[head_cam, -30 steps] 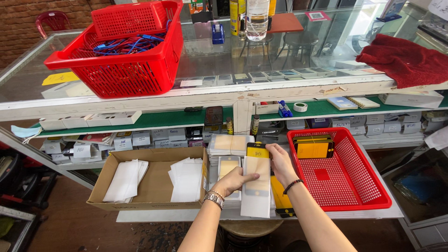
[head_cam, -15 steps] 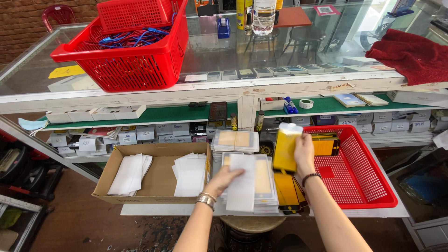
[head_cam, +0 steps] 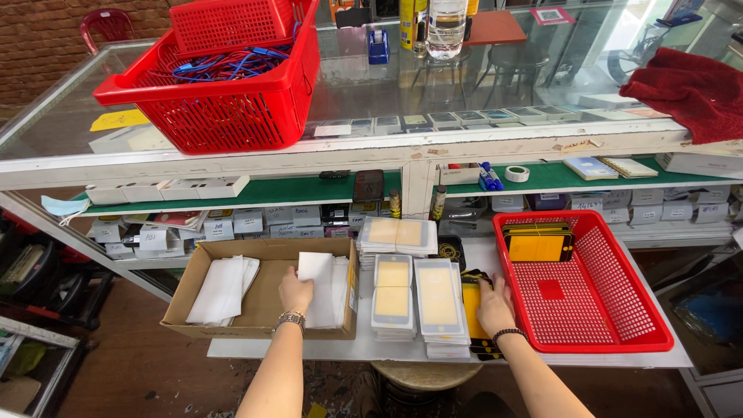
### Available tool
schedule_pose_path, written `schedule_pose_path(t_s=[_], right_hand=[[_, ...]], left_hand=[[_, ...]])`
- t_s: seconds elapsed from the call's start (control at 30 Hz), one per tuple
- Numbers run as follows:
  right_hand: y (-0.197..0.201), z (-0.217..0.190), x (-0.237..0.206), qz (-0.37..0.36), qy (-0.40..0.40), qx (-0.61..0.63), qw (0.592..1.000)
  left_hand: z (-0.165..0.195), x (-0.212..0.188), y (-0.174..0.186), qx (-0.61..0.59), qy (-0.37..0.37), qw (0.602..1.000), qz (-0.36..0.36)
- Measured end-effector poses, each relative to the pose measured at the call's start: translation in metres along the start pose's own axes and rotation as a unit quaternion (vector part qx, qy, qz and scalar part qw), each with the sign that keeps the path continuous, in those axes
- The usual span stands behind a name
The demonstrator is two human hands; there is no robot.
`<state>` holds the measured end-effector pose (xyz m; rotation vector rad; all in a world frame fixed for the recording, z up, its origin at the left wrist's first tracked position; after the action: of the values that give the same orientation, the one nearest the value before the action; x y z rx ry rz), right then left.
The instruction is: The person wraps phone screen glass panels in white paper sheets taken from a cardboard box, stacks the wrapped panels, and places yellow-cased phones into a red plastic basket one at a time. They repeat this wrapping and sorting cycle across the workbench.
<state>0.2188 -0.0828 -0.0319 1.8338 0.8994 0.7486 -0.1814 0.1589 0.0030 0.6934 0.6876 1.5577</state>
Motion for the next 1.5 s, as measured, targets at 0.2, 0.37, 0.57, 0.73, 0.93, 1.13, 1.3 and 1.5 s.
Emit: schedule_pose_path(t_s=[0.2,0.37,0.57,0.73,0.93,1.13,1.3,1.5], right_hand=[[0.007,-0.039,-0.011,-0.060,-0.111,0.174,0.977],[-0.002,-0.041,-0.015,-0.076,-0.112,0.221,0.966],[-0.026,-0.005,0.000,-0.110,-0.152,0.277,0.942],[-0.023,-0.025,-0.010,-0.044,-0.050,0.160,0.985],[-0.017,-0.026,-0.017,-0.177,-0.207,0.272,0.923],[0.004,-0.035,-0.019,-0.092,-0.150,0.198,0.964],[0.009,-0.044,-0.018,-0.107,-0.150,0.237,0.954],[0.012,-0.058,-0.022,-0.291,-0.182,0.626,0.700]], left_hand=[[-0.002,-0.009,-0.013,0.139,0.048,0.988,-0.036],[0.027,-0.020,-0.021,0.092,0.015,0.996,-0.003],[0.075,-0.037,-0.030,-0.037,-0.127,0.988,0.082],[0.118,-0.068,-0.042,-0.072,-0.173,0.981,0.044],[0.132,-0.100,-0.062,-0.113,-0.176,0.977,-0.044],[0.117,-0.104,-0.103,-0.145,-0.157,0.966,-0.148],[0.122,-0.123,-0.133,-0.176,-0.116,0.949,-0.236],[0.141,-0.128,-0.148,-0.475,0.121,0.751,-0.444]])
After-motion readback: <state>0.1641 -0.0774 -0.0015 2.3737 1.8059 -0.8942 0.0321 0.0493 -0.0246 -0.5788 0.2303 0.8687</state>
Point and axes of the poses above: each hand's wrist, its own x-axis towards the middle knuckle, its own y-axis out of the back of the hand, z = x × y, the point moved 5 cm from there along x, towards the middle knuckle, and after that the axes turned 6 degrees about x, right-handed, at the moved point
